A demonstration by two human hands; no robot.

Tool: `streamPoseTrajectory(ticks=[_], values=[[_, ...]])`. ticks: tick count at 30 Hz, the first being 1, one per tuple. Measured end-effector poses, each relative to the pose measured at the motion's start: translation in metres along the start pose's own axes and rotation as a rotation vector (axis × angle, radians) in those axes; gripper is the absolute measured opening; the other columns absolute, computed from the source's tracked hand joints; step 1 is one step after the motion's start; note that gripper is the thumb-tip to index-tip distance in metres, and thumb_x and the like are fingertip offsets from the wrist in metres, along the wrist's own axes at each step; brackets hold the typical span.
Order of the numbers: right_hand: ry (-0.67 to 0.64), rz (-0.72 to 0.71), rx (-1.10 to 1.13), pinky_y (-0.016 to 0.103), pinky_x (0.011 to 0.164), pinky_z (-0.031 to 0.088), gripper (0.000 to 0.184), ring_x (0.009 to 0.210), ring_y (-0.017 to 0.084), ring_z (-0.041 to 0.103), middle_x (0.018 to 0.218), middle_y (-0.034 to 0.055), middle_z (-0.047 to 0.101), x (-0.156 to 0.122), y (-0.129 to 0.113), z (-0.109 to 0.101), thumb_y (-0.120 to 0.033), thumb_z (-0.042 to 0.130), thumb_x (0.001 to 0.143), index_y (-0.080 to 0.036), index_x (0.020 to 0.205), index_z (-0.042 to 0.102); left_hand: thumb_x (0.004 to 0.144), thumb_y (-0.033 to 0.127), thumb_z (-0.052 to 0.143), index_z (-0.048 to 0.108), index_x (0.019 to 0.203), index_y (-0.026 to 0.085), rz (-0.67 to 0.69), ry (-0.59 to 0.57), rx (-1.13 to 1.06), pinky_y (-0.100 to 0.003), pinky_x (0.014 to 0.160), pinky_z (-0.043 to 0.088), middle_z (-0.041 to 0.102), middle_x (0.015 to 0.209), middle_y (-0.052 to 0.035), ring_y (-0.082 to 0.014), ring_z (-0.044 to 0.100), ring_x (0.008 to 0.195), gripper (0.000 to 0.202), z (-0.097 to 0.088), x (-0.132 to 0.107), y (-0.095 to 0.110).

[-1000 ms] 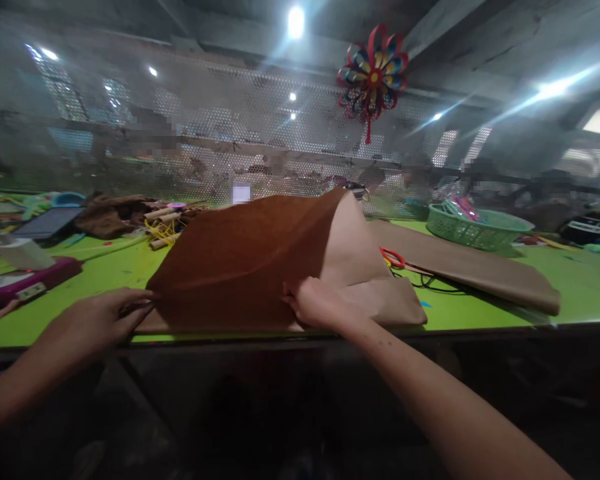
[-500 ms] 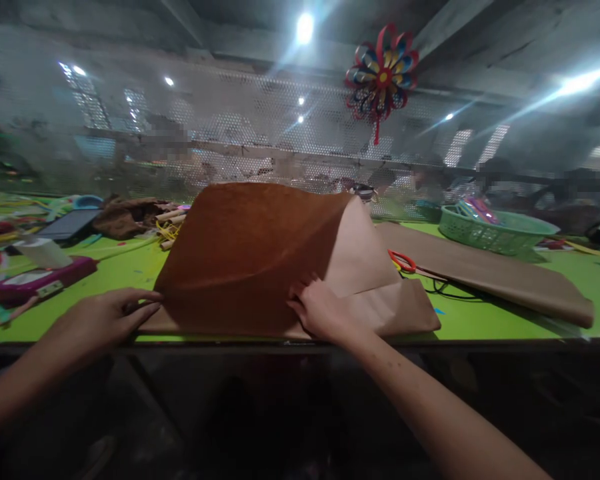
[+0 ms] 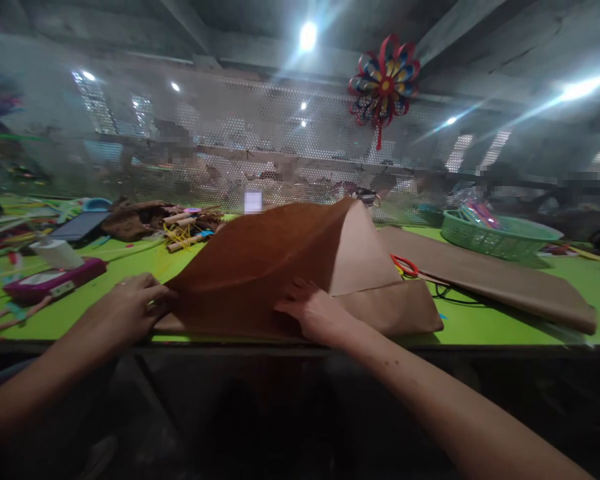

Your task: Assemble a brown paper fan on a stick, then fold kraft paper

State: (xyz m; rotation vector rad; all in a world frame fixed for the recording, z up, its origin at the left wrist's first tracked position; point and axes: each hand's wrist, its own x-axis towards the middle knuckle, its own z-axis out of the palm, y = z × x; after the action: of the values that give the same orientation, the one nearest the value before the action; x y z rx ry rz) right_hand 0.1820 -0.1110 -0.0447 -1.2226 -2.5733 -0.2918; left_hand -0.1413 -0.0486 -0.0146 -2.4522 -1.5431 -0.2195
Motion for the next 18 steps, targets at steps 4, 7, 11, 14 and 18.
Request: streamPoseTrajectory(ticks=[4, 7, 11, 14, 18], values=[[-0.03, 0.011, 0.138, 0.033, 0.089, 0.042, 0.037, 0.097, 0.019, 0.052, 0.101, 0.0088, 0.061, -0.001, 0.001, -0.011, -0.005, 0.046, 0.082, -0.016, 0.111, 0.067, 0.089, 0.02, 0.033, 0.069, 0.094, 0.017, 0.023, -0.067, -0.052, -0.034, 0.074, 0.04, 0.06, 0.089, -0.0103, -0.0248, 0.055, 0.086, 0.036, 0.0, 0.0, 0.001], [-0.132, 0.104, 0.18, 0.03, 0.082, 0.044, 0.03, 0.092, 0.018, 0.057, 0.1, 0.0079, 0.065, 0.003, -0.009, -0.026, -0.026, 0.043, 0.092, -0.018, 0.106, 0.069, 0.089, 0.021, 0.034, 0.068, 0.09, 0.018, 0.021, -0.055, -0.039, -0.034, 0.071, 0.04, 0.059, 0.086, -0.0097, -0.0244, 0.055, 0.083, 0.034, 0.002, -0.004, 0.001], [-0.159, 0.176, 0.006, 0.032, 0.07, 0.044, 0.049, 0.079, 0.021, 0.059, 0.084, 0.0098, 0.066, 0.007, -0.036, -0.032, -0.046, 0.031, 0.096, -0.017, 0.088, 0.07, 0.089, 0.024, 0.034, 0.068, 0.092, 0.019, 0.005, 0.004, -0.038, -0.035, 0.068, 0.04, 0.059, 0.089, -0.0101, -0.0255, 0.055, 0.084, 0.035, 0.007, -0.014, 0.002], [-0.046, 0.21, -0.136, 0.037, 0.074, 0.045, 0.043, 0.087, 0.026, 0.056, 0.091, 0.0135, 0.063, 0.002, -0.057, -0.019, -0.043, 0.035, 0.095, -0.014, 0.095, 0.067, 0.091, 0.026, 0.032, 0.069, 0.098, 0.018, 0.018, 0.046, -0.033, -0.035, 0.069, 0.041, 0.06, 0.09, -0.0107, -0.0252, 0.056, 0.085, 0.039, 0.006, -0.021, 0.003], [0.05, 0.271, -0.137, 0.044, 0.081, 0.045, 0.058, 0.097, 0.031, 0.051, 0.101, 0.0185, 0.059, -0.009, -0.07, 0.001, -0.054, 0.043, 0.089, -0.006, 0.117, 0.058, 0.089, 0.022, 0.035, 0.069, 0.094, 0.02, 0.0, 0.08, 0.023, -0.034, 0.068, 0.043, 0.06, 0.087, -0.0103, -0.0252, 0.055, 0.085, 0.035, -0.005, -0.027, 0.008]])
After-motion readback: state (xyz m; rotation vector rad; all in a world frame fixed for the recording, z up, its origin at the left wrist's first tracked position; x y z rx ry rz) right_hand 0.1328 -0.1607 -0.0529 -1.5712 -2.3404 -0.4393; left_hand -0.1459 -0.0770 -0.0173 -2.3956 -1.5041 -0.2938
